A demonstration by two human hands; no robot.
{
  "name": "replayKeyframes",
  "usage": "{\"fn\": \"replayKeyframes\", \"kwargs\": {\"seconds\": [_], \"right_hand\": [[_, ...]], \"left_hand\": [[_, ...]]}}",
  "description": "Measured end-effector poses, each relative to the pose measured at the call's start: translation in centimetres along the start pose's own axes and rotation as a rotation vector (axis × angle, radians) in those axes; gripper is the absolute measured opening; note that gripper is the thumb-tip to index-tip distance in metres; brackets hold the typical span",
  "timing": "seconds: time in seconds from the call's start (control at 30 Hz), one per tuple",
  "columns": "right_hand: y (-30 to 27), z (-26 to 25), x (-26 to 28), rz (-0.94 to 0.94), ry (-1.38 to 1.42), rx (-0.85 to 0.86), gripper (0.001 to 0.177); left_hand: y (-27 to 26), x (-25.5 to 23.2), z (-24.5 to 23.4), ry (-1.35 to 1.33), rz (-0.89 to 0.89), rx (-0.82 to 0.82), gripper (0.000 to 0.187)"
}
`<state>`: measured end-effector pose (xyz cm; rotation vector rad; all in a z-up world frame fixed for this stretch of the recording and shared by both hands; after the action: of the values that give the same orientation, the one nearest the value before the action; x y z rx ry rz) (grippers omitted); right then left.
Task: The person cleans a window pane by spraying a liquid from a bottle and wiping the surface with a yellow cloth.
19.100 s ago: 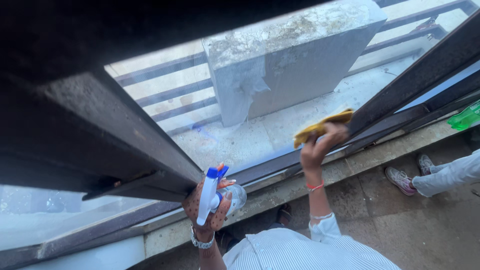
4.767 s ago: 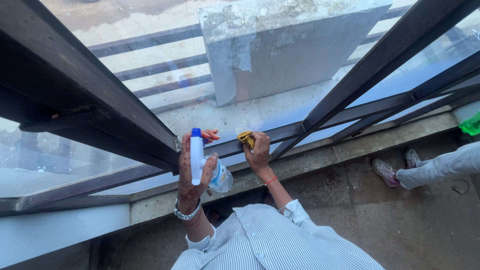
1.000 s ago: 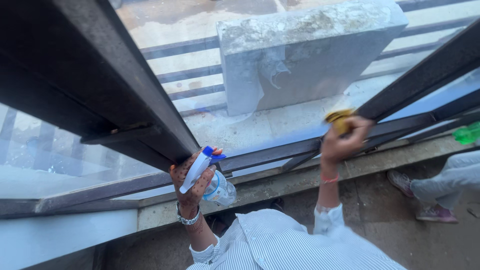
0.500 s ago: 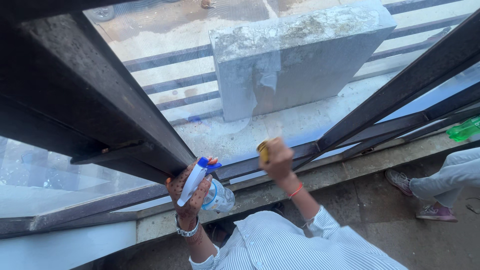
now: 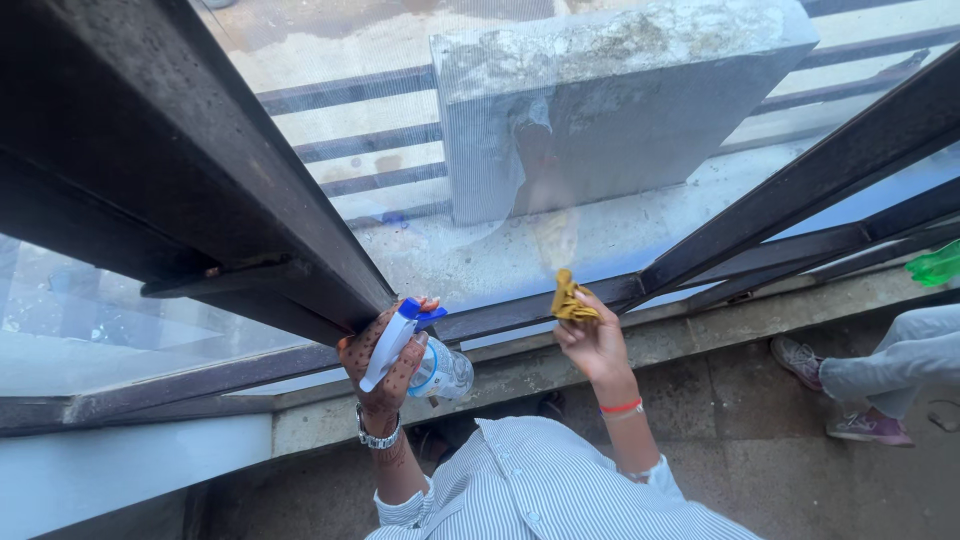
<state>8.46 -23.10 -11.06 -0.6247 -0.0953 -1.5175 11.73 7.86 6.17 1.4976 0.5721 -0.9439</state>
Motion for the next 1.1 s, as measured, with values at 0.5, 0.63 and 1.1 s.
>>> {"fn": "replayKeyframes", "kwargs": {"seconds": [0.5, 0.63, 1.1], "right_hand": [[-9.5, 12.2, 14.9, -1.432, -1.137, -0.26, 0.021], [-5.3, 16.5, 12.9, -1.337, -1.883, -0.268, 0.028], [-0.6, 11.7, -4.9, -0.881, -2.041, 0.318, 0.024]], "left_hand": [[-0.8, 1.6, -0.5, -0.27, -0.143, -0.011, 0.048], [-0.4, 1.1, -0.7, -0.186, -0.13, 0.085, 0.047], [-0.5, 1.0, -0.6, -0.063, -0.124, 0.012, 0.046]]}}
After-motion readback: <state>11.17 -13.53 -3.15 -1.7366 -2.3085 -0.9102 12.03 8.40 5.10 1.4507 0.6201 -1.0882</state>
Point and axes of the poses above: each hand's wrist, its own y-axis towards the middle knuckle, its own z-axis out of the palm, x = y × z, the point moved 8 cm from there along y, towards the middle knuckle, and after that the axes turned 1 degree about x, right-handed, at the moved point
